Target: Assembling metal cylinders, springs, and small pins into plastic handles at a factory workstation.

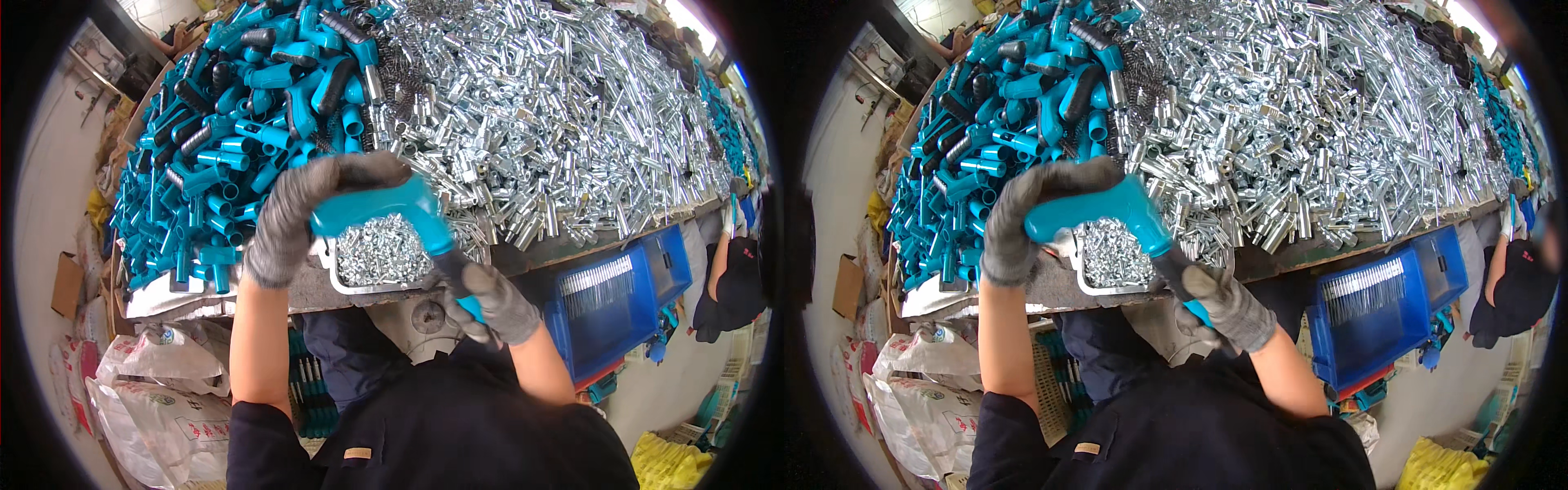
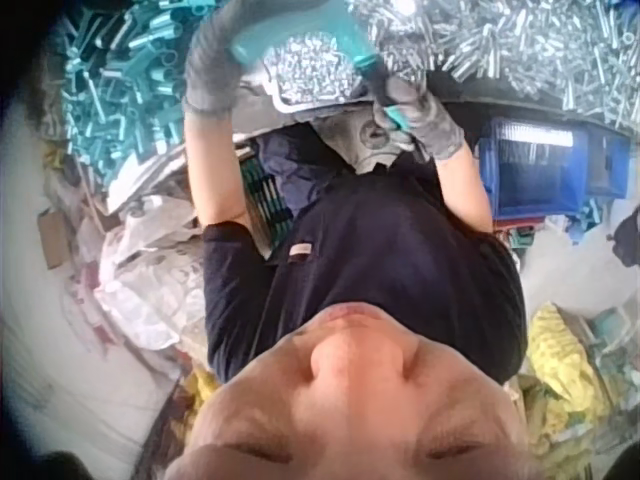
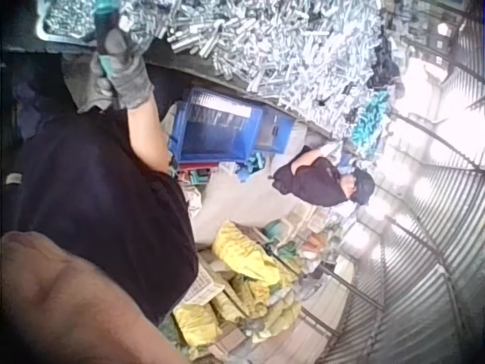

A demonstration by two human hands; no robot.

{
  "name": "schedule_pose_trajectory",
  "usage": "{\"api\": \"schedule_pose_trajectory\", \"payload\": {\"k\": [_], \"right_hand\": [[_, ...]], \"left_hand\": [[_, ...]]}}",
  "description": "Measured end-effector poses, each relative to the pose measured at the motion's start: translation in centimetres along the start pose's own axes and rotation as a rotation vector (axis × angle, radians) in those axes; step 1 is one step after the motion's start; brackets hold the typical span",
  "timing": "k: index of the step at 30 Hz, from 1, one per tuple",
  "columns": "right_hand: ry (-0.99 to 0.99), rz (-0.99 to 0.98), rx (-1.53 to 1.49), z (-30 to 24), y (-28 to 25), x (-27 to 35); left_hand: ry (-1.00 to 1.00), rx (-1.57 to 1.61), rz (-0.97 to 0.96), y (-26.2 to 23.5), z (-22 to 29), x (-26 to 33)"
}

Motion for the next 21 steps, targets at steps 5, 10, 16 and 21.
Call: {"api": "schedule_pose_trajectory", "payload": {"k": [5,10,16,21], "right_hand": [[-0.208,-1.061,-0.408,1.9,6.1,-1.9],[-0.061,-0.094,-0.017,-0.1,-0.8,-0.6],[0.196,-0.262,-0.409,6.6,-3.7,-2.0],[-0.102,-1.648,-0.663,2.7,6.7,-0.6]], "left_hand": [[0.012,-0.080,0.011,2.0,-0.2,-1.9],[-0.005,-0.097,0.085,0.5,-0.7,-2.0],[-0.137,-0.095,0.008,1.6,-1.6,-2.4],[-0.121,-0.250,-0.019,1.2,-2.3,-2.5]]}}
Point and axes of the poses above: each hand's wrist, its own x-axis away from the middle knuckle, its own y-axis out of the palm, z = x × y, the point moved 7 cm from there along -x, towards the middle knuckle, and after that the axes turned 10 degrees about x, right-handed, at the moved point
